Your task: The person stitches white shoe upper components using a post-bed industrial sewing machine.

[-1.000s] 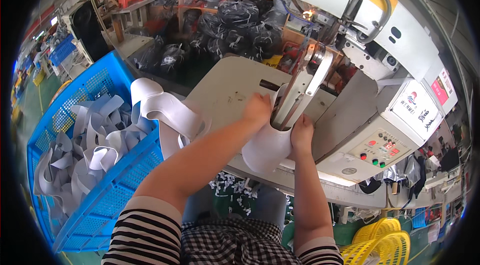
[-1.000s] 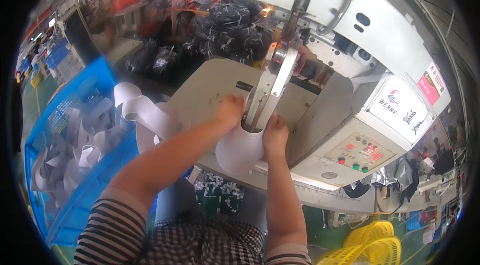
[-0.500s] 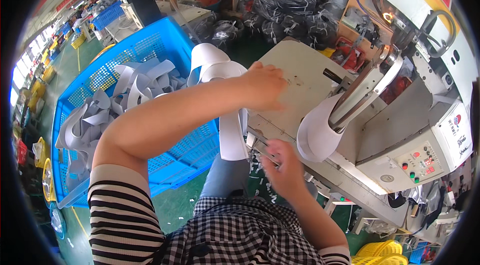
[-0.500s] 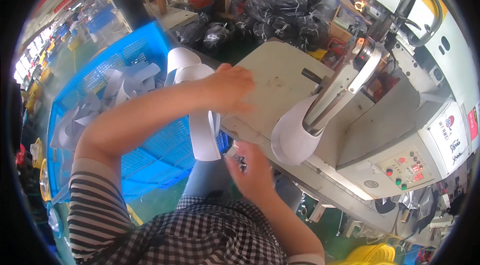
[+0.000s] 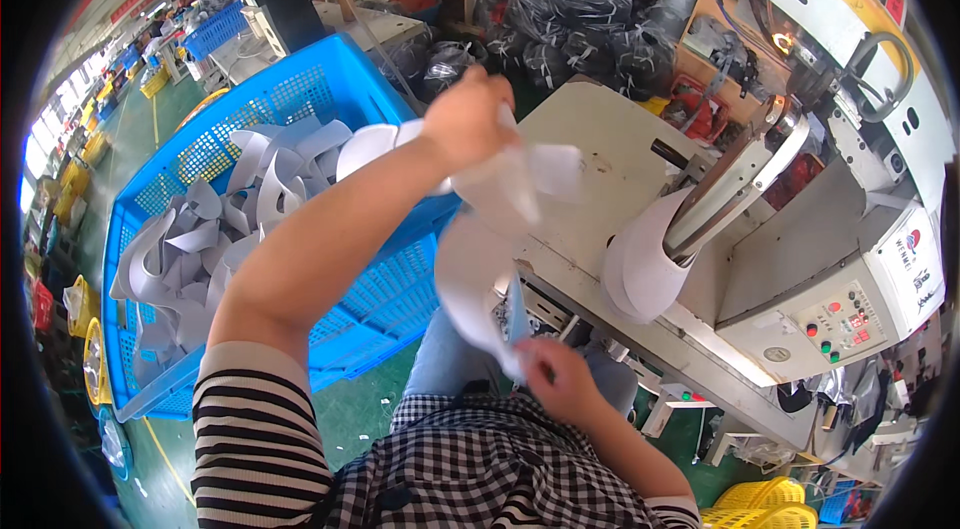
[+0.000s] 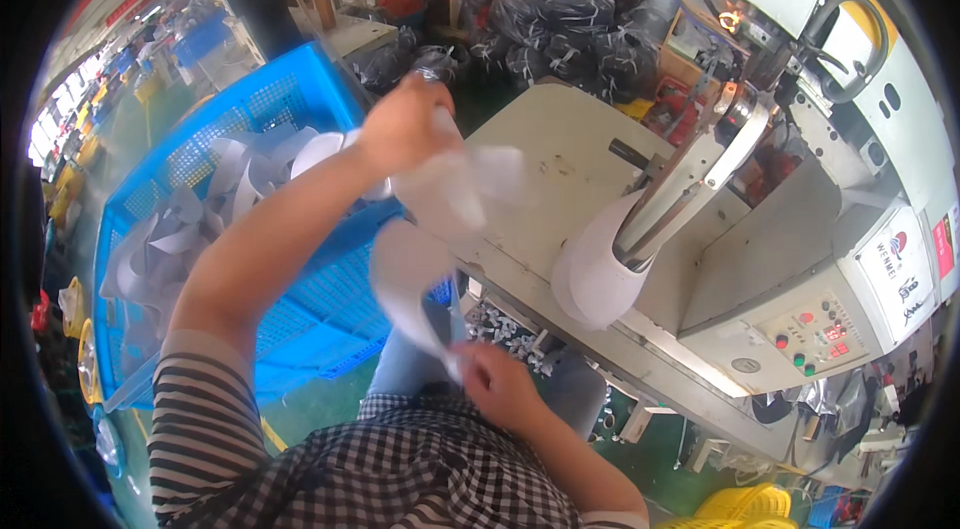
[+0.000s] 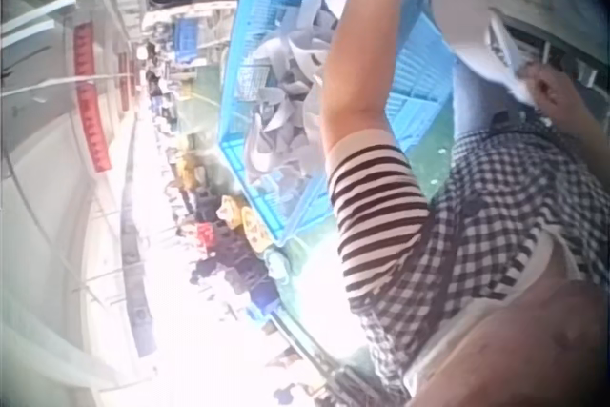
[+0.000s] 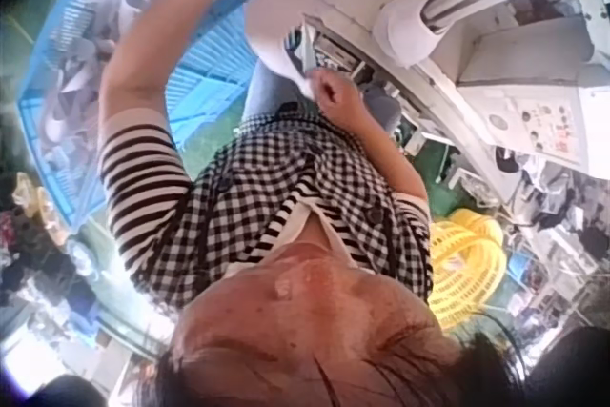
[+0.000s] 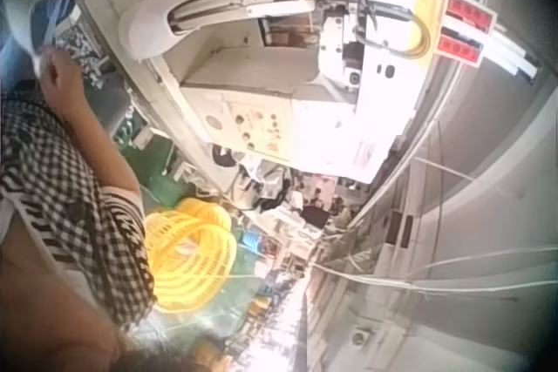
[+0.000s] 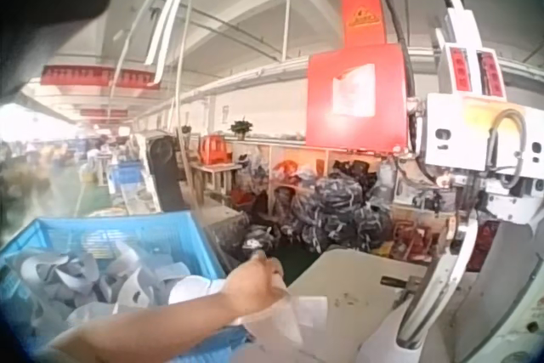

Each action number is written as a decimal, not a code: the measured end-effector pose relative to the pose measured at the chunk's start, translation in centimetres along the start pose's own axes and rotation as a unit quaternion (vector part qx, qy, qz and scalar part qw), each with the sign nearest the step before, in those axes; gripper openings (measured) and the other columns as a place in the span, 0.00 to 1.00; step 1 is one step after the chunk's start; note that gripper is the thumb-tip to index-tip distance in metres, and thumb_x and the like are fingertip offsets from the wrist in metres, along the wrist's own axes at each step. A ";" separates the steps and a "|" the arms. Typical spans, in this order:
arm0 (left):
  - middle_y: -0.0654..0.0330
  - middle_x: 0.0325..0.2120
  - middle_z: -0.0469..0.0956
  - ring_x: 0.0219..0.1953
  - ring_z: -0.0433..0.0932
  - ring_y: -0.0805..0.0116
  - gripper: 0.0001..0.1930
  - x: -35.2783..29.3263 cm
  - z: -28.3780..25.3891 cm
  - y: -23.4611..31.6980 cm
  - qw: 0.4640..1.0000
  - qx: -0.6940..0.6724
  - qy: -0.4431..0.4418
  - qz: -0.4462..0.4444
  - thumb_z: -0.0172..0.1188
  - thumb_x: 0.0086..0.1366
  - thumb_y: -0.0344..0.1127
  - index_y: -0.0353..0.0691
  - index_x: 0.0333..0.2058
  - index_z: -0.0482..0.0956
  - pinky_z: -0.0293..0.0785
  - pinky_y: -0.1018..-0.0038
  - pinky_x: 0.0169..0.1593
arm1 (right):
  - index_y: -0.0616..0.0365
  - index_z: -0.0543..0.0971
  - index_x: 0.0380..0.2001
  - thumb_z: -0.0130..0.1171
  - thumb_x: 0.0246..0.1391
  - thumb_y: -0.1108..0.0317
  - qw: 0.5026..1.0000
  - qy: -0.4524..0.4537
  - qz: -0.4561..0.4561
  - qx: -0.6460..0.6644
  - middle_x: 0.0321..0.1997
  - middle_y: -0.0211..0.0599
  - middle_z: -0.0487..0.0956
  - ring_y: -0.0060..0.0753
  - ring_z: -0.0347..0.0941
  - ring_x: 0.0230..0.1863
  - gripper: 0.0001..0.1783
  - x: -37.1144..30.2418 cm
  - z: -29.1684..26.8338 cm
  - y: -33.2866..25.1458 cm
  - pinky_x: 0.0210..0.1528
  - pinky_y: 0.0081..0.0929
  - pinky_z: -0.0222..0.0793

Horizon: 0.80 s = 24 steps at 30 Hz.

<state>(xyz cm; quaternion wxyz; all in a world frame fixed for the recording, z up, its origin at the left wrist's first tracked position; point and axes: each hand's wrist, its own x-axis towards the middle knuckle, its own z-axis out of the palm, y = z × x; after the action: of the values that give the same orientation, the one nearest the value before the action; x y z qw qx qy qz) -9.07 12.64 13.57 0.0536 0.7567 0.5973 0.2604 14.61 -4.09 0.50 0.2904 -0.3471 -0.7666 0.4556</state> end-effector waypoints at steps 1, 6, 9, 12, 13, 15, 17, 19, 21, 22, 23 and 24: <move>0.51 0.37 0.68 0.39 0.71 0.52 0.21 0.4 -0.4 -0.5 0.995 0.021 0.092 -0.025 0.68 0.37 0.41 0.42 0.33 0.73 0.68 0.65 0.43 | 0.57 0.74 0.40 0.50 0.50 0.74 0.998 -0.061 -0.032 -0.015 0.27 0.33 0.72 0.25 0.68 0.27 0.12 -1.6 0.1 0.3 0.30 0.18 0.63; 0.53 0.27 0.72 0.36 0.73 0.55 0.21 0.7 -1.6 -1.2 0.993 -0.082 0.055 0.068 0.67 0.40 0.41 0.40 0.33 0.72 0.68 0.68 0.41 | 0.58 0.73 0.39 0.51 0.50 0.76 0.970 0.032 0.138 0.199 0.32 0.31 0.74 0.27 0.70 0.31 0.11 -7.7 -1.5 1.2 0.32 0.21 0.66; 0.56 0.32 0.71 0.39 0.71 0.58 0.20 -1.4 0.1 2.4 0.964 -0.043 -0.118 0.234 0.67 0.41 0.43 0.42 0.31 0.72 0.66 0.67 0.42 | 0.62 0.67 0.45 0.53 0.46 0.73 0.868 0.158 0.095 0.461 0.40 0.39 0.74 0.32 0.72 0.38 0.20 -7.5 -3.9 -0.3 0.40 0.25 0.69; 0.58 0.36 0.69 0.44 0.68 0.59 0.22 -3.2 1.7 3.2 0.956 0.075 -0.136 0.249 0.67 0.40 0.46 0.44 0.33 0.73 0.62 0.62 0.46 | 0.64 0.63 0.51 0.54 0.47 0.68 0.837 0.204 0.008 0.508 0.47 0.45 0.72 0.36 0.72 0.43 0.27 -4.9 -5.0 -3.1 0.44 0.28 0.69; 0.59 0.39 0.67 0.47 0.65 0.58 0.23 -3.5 2.1 2.9 0.949 0.123 -0.071 0.281 0.67 0.40 0.48 0.46 0.36 0.73 0.58 0.59 0.47 | 0.64 0.62 0.52 0.54 0.47 0.67 0.832 0.210 0.005 0.513 0.47 0.45 0.72 0.33 0.73 0.39 0.28 -4.3 -5.0 -3.6 0.42 0.26 0.69; 0.57 0.40 0.67 0.47 0.65 0.56 0.23 -4.0 1.5 4.7 0.937 0.138 0.010 0.321 0.66 0.42 0.47 0.46 0.38 0.73 0.59 0.60 0.47 | 0.62 0.61 0.54 0.54 0.49 0.65 0.840 0.158 -0.022 0.519 0.43 0.41 0.73 0.20 0.69 0.25 0.29 -4.4 -6.0 -3.2 0.28 0.19 0.66; 0.58 0.40 0.66 0.47 0.64 0.56 0.22 -5.5 0.2 7.3 0.921 0.061 0.083 0.376 0.65 0.43 0.45 0.46 0.38 0.73 0.58 0.59 0.47 | 0.61 0.61 0.53 0.53 0.50 0.65 0.816 0.149 -0.048 0.556 0.41 0.38 0.72 0.18 0.65 0.22 0.27 -4.1 -6.1 -4.3 0.25 0.16 0.61; 0.62 0.38 0.67 0.44 0.65 0.59 0.19 -7.8 -0.5 10.5 0.904 -0.120 0.022 0.410 0.63 0.44 0.44 0.45 0.35 0.72 0.58 0.59 0.46 | 0.57 0.61 0.52 0.52 0.52 0.64 0.786 0.159 -0.046 0.595 0.35 0.32 0.70 0.19 0.63 0.20 0.25 -3.1 -6.2 -5.1 0.21 0.15 0.58; 0.63 0.37 0.68 0.43 0.66 0.60 0.18 -9.1 -0.5 12.5 0.880 -0.204 -0.024 0.429 0.63 0.45 0.44 0.45 0.34 0.71 0.59 0.61 0.45 | 0.57 0.62 0.51 0.52 0.52 0.63 0.806 0.150 -0.030 0.572 0.34 0.33 0.70 0.20 0.63 0.20 0.23 -2.5 -6.2 -6.6 0.21 0.15 0.58; 0.63 0.33 0.69 0.39 0.68 0.64 0.15 -9.4 -0.2 12.7 0.868 -0.225 -0.016 0.441 0.61 0.49 0.43 0.43 0.33 0.70 0.61 0.65 0.42 | 0.58 0.63 0.50 0.52 0.53 0.63 0.825 0.138 -0.006 0.548 0.33 0.33 0.71 0.20 0.63 0.19 0.22 -2.4 -6.2 -7.4 0.20 0.15 0.57; 0.63 0.30 0.69 0.35 0.69 0.67 0.13 -9.0 -0.2 13.3 0.860 -0.242 -0.013 0.450 0.59 0.53 0.43 0.42 0.32 0.70 0.63 0.69 0.40 | 0.57 0.63 0.49 0.52 0.53 0.58 0.858 0.090 0.021 0.505 0.30 0.32 0.71 0.20 0.64 0.19 0.23 -3.0 -6.9 -7.2 0.21 0.15 0.59; 0.63 0.30 0.69 0.35 0.69 0.67 0.13 -8.7 -0.5 13.7 0.856 -0.241 -0.011 0.458 0.59 0.53 0.43 0.42 0.32 0.70 0.63 0.69 0.40 | 0.57 0.63 0.49 0.52 0.53 0.58 0.860 0.096 0.014 0.500 0.30 0.32 0.71 0.20 0.64 0.19 0.23 -3.2 -8.0 -6.8 0.21 0.15 0.59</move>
<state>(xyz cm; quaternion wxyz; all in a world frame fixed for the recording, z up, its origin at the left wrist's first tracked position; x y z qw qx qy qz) 1.40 0.62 16.51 0.1157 0.9109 0.1011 0.3830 20.75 -5.02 9.52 0.4903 -0.2080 -0.3988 0.7465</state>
